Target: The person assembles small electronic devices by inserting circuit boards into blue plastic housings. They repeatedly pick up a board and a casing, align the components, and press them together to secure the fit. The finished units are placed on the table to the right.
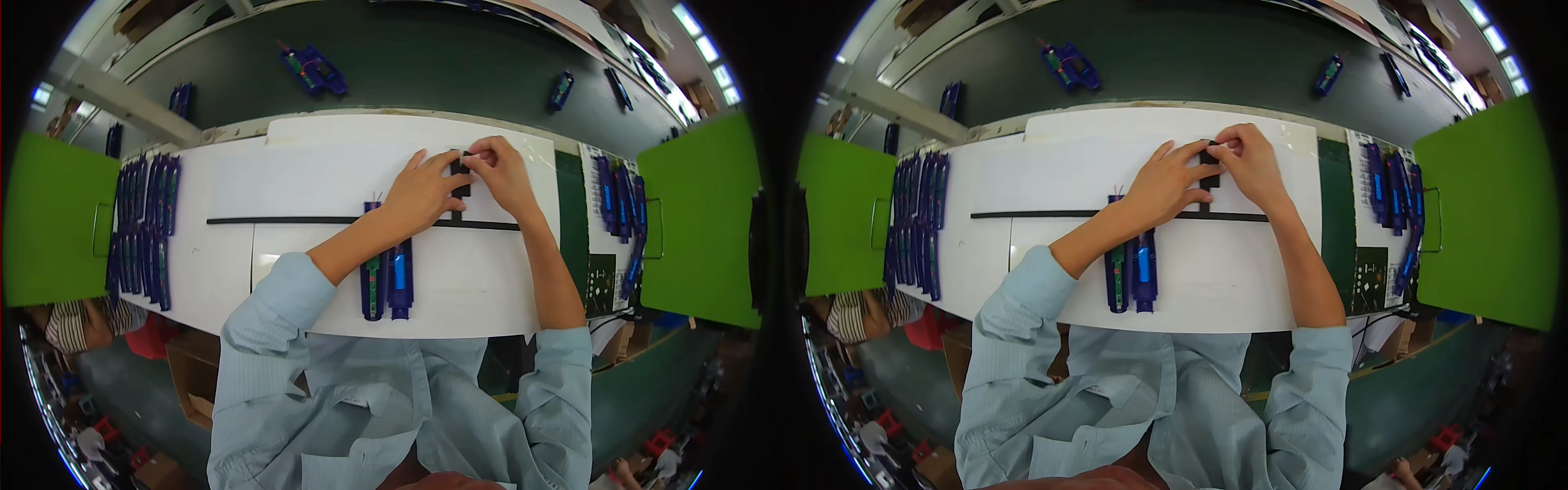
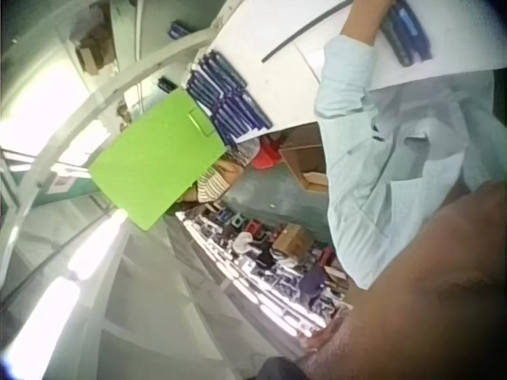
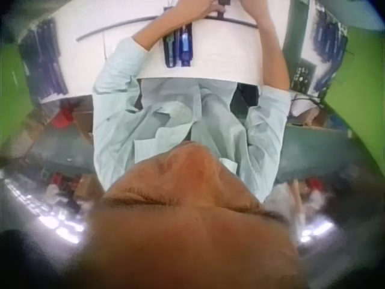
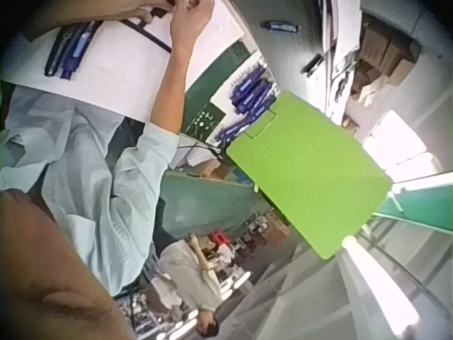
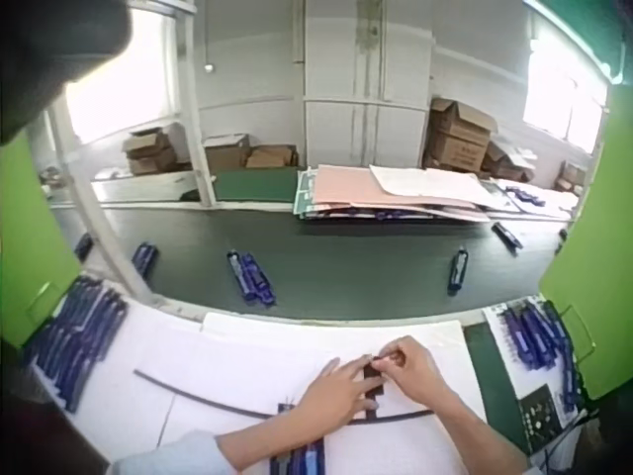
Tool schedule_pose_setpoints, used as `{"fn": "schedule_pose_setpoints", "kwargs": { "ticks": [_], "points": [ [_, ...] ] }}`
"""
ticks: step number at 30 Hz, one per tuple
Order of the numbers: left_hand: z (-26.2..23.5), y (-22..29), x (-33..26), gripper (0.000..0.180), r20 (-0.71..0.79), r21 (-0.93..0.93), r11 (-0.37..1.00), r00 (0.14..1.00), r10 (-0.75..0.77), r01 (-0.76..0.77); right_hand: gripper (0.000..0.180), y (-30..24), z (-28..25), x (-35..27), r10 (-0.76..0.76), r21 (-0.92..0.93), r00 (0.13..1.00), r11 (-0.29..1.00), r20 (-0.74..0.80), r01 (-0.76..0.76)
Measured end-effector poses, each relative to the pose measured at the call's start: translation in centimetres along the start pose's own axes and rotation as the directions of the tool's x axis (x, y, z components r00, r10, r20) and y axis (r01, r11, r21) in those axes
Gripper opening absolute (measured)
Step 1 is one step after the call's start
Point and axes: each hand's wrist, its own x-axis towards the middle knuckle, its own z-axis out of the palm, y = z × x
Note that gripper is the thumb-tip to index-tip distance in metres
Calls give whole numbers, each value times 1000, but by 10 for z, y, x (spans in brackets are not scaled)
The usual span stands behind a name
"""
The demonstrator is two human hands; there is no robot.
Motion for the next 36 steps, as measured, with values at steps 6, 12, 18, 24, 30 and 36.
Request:
{"fn": "schedule_pose_setpoints", "kwargs": {
  "ticks": [6,12,18,24,30,36],
  "points": [
    [-39,19,-24,29,-212,-4,1000,977,-26,26,15,-42,-15,-80,216,429,976,884,-20,-187],
    [-69,82,-157,32,-157,3,992,980,-121,123,10,-54,36,-143,283,545,894,716,346,-437],
    [-22,104,-212,38,-179,142,975,974,-143,169,11,-69,67,-143,204,421,908,833,367,-358],
    [-18,101,-216,41,-182,130,978,974,-137,162,11,-70,73,-141,208,392,904,848,372,-357],
    [-17,100,-215,42,-190,119,979,971,-143,167,10,-71,75,-140,234,371,905,853,356,-367],
    [-19,101,-214,36,-199,136,973,967,-156,185,15,-77,82,-144,121,162,969,974,216,-158]
  ]
}}
